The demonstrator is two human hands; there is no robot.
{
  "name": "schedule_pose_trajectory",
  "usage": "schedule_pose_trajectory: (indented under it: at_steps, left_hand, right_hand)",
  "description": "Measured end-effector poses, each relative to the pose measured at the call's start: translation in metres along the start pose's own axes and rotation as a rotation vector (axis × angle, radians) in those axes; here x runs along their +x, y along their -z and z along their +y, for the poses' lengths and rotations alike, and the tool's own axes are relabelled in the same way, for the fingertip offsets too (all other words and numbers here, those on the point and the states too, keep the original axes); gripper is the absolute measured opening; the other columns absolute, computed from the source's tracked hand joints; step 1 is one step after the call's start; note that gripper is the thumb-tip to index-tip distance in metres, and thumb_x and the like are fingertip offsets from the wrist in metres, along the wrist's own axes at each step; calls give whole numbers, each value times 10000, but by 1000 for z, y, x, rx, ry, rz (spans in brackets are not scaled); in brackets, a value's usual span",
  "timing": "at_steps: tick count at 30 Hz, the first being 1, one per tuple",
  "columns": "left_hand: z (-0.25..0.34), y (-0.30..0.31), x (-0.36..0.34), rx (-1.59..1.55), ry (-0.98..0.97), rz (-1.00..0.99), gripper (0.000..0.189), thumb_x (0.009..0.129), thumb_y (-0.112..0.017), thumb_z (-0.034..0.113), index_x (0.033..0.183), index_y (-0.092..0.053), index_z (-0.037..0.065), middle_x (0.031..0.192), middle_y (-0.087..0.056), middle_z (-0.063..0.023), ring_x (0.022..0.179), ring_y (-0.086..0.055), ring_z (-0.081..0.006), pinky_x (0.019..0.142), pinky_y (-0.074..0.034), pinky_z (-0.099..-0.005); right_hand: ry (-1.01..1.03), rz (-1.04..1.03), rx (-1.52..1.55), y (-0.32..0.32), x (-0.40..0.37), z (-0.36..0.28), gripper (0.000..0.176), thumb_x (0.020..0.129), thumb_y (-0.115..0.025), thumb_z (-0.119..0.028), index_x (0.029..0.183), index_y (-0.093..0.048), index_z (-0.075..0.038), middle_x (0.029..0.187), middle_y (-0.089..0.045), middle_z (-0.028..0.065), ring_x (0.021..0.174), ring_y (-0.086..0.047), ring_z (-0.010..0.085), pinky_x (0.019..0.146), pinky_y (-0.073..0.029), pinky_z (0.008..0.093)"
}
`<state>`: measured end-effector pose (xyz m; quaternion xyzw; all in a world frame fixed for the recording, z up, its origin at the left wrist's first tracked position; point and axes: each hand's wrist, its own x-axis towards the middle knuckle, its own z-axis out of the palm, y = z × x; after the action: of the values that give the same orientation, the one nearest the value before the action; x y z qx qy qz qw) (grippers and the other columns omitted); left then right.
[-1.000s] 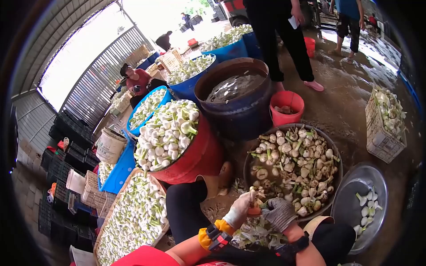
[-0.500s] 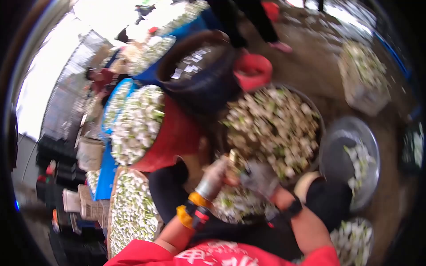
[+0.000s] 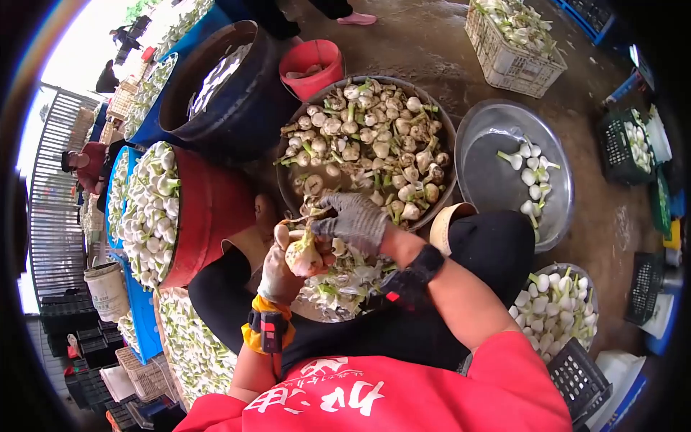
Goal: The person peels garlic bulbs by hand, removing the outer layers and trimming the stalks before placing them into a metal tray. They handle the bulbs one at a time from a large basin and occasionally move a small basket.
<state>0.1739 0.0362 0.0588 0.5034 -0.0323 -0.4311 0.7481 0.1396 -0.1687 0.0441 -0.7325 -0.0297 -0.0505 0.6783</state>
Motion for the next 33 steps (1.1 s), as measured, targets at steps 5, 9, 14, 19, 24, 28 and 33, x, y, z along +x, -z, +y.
schedule_pose_trajectory:
  at_steps: [5, 9, 14, 19, 24, 28, 33]
  left_hand:
    - [-7, -14, 4, 325, 121, 92, 506, 924, -601, 403, 1192, -533, -21, 968, -658, -114, 836, -666, -193, 702, -573, -309]
    - [-10, -21, 5, 284, 174, 42, 478, 923, -588, 361, 1212, -512, -12, 907, -656, -104, 784, -656, -164, 610, -532, -254]
    - [-3, -12, 2, 111, 87, -107, 265, 945, -551, 188, 1104, -556, -25, 970, -667, -126, 830, -689, -242, 739, -549, -345]
    - [-17, -9, 6, 428, 40, 28, 270, 918, -641, 174, 1085, -578, -28, 948, -656, -76, 853, -630, -146, 771, -512, -282]
    - [-17, -23, 7, 525, -75, 184, 214, 936, -627, 188, 1006, -646, -14, 933, -654, -32, 864, -579, -86, 781, -481, -247]
    - [-15, -21, 0, 425, -38, 181, 198, 967, -535, 116, 1034, -626, -47, 915, -650, -19, 806, -604, -94, 720, -511, -247]
    - [-11, -11, 0, 566, -117, 206, 280, 971, -530, 69, 1211, -608, -52, 916, -661, -12, 776, -591, -63, 694, -509, -217]
  right_hand:
    - [-200, 213, -329, -20, 3, 25, 320, 792, -744, -327, 824, -625, -32, 777, -654, 151, 749, -643, 321, 710, -510, 404]
    - [-313, 276, -232, -24, 3, 8, 380, 801, -742, -390, 836, -615, -33, 761, -652, 159, 746, -641, 324, 720, -512, 408]
    - [-312, 109, -129, -12, 3, 4, 408, 822, -723, -410, 924, -662, -19, 829, -672, 176, 779, -655, 318, 741, -516, 413]
    - [-173, 123, -304, -14, 0, 8, 392, 795, -743, -399, 853, -674, -18, 791, -668, 160, 744, -654, 307, 698, -512, 400]
    - [-175, 233, -494, -23, -3, 7, 461, 738, -778, -462, 841, -654, -29, 792, -650, 178, 758, -641, 352, 693, -508, 424]
    - [-22, 245, -532, -22, -8, 16, 498, 742, -761, -506, 842, -633, -35, 781, -628, 167, 795, -631, 354, 706, -498, 418]
    - [-74, -80, -356, -8, -3, 2, 468, 797, -718, -491, 860, -637, -34, 809, -633, 153, 799, -631, 326, 717, -493, 397]
